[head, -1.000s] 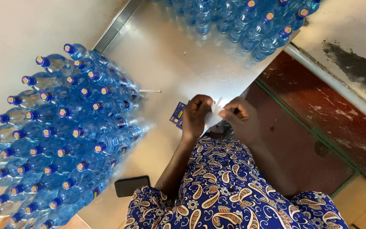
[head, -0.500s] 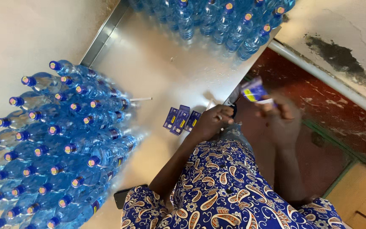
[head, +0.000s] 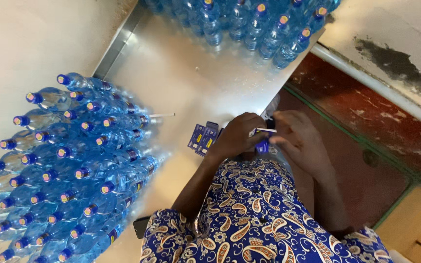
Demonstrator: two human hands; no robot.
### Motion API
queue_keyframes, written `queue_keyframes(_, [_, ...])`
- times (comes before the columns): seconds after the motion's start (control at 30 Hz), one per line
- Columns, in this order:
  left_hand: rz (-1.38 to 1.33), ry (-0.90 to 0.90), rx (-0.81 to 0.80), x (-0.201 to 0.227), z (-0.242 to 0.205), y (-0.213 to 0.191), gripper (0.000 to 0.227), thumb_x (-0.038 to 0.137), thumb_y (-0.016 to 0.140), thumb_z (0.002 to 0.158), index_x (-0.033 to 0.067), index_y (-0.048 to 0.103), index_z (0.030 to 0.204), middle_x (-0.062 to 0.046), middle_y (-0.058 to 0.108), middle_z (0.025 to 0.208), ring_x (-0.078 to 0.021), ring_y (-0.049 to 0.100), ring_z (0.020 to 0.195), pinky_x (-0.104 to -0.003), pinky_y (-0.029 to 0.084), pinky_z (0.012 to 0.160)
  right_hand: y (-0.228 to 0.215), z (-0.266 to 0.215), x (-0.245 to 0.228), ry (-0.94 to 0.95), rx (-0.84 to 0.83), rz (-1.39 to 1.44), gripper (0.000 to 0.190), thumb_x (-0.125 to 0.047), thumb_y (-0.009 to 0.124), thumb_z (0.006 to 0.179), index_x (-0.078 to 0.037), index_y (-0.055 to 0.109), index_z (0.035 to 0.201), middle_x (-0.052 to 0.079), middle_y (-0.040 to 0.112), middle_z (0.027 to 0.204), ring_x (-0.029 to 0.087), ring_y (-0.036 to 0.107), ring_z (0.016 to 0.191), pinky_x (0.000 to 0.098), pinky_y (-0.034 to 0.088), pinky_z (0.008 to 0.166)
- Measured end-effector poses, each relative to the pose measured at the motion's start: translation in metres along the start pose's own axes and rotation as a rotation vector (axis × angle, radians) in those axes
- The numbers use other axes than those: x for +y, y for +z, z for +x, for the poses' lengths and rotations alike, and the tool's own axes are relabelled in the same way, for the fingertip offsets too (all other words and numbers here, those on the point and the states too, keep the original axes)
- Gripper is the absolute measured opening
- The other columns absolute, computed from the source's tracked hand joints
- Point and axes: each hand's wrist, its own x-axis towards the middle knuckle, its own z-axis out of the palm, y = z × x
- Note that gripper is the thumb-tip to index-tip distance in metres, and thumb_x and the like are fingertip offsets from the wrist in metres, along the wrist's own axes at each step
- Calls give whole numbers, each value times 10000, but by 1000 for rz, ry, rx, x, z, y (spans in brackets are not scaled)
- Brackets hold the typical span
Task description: The person repeatedly picks up plastic water bottles from a metal table, applies a small rectangular label to each bottle, and places the labeled bottles into a growing stack on the left. The person handles the bottles and labels by hand without using tools.
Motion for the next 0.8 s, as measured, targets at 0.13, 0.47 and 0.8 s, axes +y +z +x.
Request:
queue_keyframes(0.13, [-11, 57, -62, -24, 36, 16, 338, 320, 745, 1071, 30, 737, 1245, -233, 735, 1183, -478, 706, 1144, -582, 569, 963, 23, -6, 56, 50, 198, 108, 211, -194, 733, 1119, -57, 814, 1257, 184, 793, 1150, 395, 767, 1085, 479, 603, 916])
queue_keyframes(0.47, [-11, -543, 327, -64, 215, 46, 768, 501, 774, 961, 182, 493, 1600, -142, 844, 1005, -431, 820, 1034, -610, 626, 976, 11, -51, 131, 466, 509, 146, 220, -226, 844, 1100, -43, 776, 1202, 190, 659, 1091, 369, 689, 1018, 496, 577, 921])
queue_keyframes(0.8, [233, -650, 281, -115, 196, 48, 889, 750, 749, 848, 141, 613, 1480, -271, 816, 1049, -541, 792, 1060, -683, 597, 977, 27, -52, 146, 581, 463, 406, 188, -136, 796, 1106, 8, 694, 1171, 132, 604, 946, 222, 612, 929, 437, 514, 867])
